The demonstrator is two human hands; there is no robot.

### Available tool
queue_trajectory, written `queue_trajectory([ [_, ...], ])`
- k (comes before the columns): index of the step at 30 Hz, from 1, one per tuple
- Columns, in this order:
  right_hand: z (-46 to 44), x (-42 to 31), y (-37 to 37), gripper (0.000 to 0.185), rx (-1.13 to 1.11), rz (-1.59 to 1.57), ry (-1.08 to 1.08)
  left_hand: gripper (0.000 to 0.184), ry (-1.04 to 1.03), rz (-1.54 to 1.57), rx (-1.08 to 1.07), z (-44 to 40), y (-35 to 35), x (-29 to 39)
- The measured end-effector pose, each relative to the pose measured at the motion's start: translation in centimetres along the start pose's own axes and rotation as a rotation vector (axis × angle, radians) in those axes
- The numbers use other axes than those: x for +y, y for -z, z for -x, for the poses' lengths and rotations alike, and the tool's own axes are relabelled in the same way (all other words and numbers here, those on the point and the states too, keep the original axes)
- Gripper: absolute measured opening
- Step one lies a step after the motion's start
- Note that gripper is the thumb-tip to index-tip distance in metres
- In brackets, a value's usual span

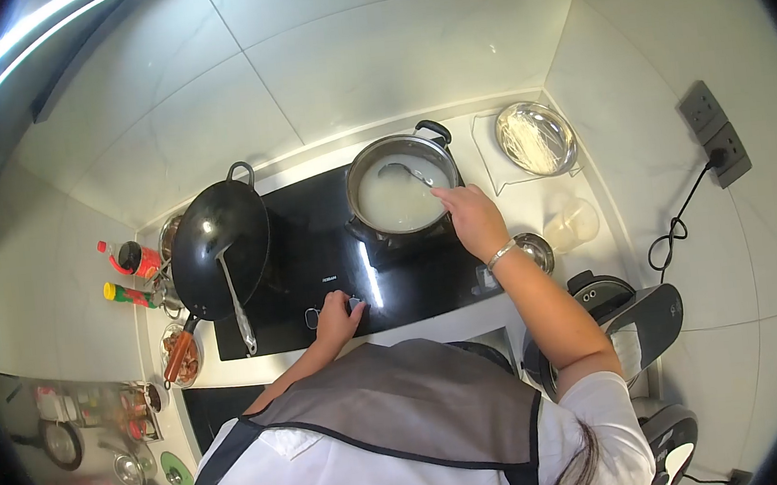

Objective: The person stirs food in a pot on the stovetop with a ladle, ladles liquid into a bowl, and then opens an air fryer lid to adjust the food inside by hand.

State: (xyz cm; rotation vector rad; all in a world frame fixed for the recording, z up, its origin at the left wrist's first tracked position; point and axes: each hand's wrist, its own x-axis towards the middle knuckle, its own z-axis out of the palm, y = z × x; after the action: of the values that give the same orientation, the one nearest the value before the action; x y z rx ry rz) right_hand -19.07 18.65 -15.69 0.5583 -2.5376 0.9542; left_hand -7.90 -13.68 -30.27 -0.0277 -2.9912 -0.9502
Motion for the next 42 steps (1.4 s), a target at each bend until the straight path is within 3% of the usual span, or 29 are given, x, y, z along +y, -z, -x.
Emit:
queue_trajectory([
  [2, -0.1, 0.2, 0.2, 0.021, 0.024, 0.071, 0.034, 0.037, 0.007, -0.001, 0.014, 0.0, -0.1, 0.0],
  [11, -0.7, -0.1, 2.8, 0.018, 0.042, 0.07, -0.206, 0.045, 0.006, 0.038, 0.009, 1.2, 0.3, 0.1],
  [18, -0.1, 1.9, 1.4, 0.028, -0.017, -0.644, -0.56, 0.052, -0.061, 0.077, 0.018, 1.3, 0.0, -0.6],
  [24, 0.2, 1.8, -0.4, 0.03, -0.052, -0.861, -0.663, 0.058, 0.029, 0.098, -0.024, 2.0, 0.4, -0.3],
  [29, -0.3, 1.4, 0.3, 0.03, -0.003, -0.839, -0.598, 0.056, 0.141, 0.157, -0.08, 4.0, 0.9, -1.1],
  [35, -0.7, 0.4, 1.6, 0.028, 0.037, -0.712, -0.457, 0.044, 0.038, 0.177, 0.039, 6.4, -0.1, -4.1],
  [39, -1.1, -0.7, 2.4, 0.028, 0.078, -0.615, -0.343, 0.039, -0.16, 0.068, 0.153, 7.2, -0.2, -5.5],
  [42, -1.2, -0.4, 3.0, 0.026, 0.107, -0.329, -0.109, 0.035, -0.22, -0.021, 0.22, 8.3, -0.1, -6.3],
])
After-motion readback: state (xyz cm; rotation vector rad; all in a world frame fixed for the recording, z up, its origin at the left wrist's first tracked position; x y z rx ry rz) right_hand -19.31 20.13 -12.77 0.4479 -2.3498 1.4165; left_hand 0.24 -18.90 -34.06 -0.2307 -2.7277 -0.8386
